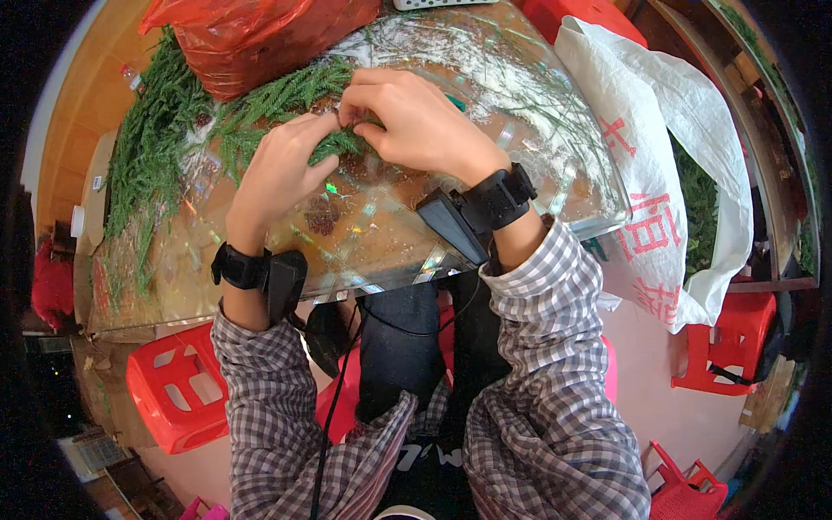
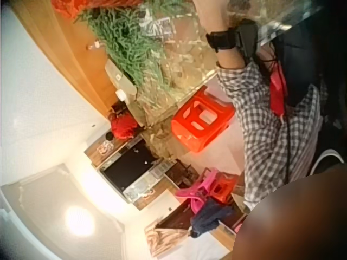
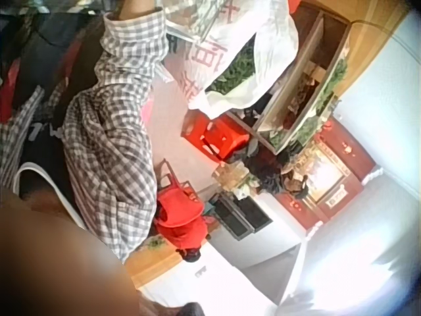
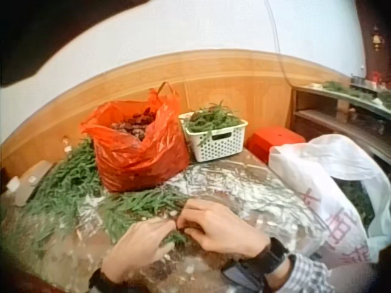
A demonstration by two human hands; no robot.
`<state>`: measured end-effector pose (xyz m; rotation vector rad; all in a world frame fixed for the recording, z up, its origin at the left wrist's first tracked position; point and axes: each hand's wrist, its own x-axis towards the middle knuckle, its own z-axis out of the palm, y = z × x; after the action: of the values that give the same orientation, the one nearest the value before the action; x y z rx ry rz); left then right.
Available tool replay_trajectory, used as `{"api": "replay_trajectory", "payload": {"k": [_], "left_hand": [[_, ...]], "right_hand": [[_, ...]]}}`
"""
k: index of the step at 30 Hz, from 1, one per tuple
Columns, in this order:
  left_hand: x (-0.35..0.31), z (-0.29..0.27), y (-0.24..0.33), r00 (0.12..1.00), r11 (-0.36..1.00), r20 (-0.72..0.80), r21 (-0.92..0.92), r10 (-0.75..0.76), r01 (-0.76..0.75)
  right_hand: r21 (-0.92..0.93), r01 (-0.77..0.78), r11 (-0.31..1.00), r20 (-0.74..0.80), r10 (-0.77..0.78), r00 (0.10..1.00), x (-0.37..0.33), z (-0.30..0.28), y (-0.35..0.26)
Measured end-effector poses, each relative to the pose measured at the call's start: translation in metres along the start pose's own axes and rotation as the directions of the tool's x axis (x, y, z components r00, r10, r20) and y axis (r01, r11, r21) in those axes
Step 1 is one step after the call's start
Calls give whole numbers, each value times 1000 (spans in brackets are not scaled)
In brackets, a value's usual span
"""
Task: Trimming small sections from green plant stems using pliers and sorting them.
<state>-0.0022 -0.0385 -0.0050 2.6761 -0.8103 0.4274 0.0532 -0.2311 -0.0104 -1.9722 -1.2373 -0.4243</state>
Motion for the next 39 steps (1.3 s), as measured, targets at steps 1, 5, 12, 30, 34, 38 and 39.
{"api": "replay_trajectory", "payload": {"k": [1, 5, 12, 30, 34, 38, 39], "left_hand": [[0, 0, -1, 1000, 1000, -1, 1, 1, -1], [0, 0, -3, 999, 999, 36, -24, 38, -37], [-2, 1, -6, 998, 998, 51, -43, 41, -39], [0, -1, 4, 1000, 997, -16, 72, 6, -5], [2, 4, 9, 995, 986, -98, 162, -16, 32], [5, 8, 12, 986, 967, -153, 234, -62, 97], [6, 8, 13, 981, 961, -182, 252, -66, 111]], "right_hand": [[18, 3, 1000, 23, -4, 1000, 0, -1, 0], [65, 1, 998, 84, -7, 996, 0, -2, 0], [46, 64, 997, 112, -69, 991, 0, -2, 1], [-94, 17, 995, -113, -27, 993, 0, 16, -3], [-120, -64, 991, -170, 43, 985, 3, 21, -4], [-121, -88, 989, -302, 48, 952, 6, 29, -8], [-121, -89, 989, -302, 48, 952, 7, 30, -8]]}}
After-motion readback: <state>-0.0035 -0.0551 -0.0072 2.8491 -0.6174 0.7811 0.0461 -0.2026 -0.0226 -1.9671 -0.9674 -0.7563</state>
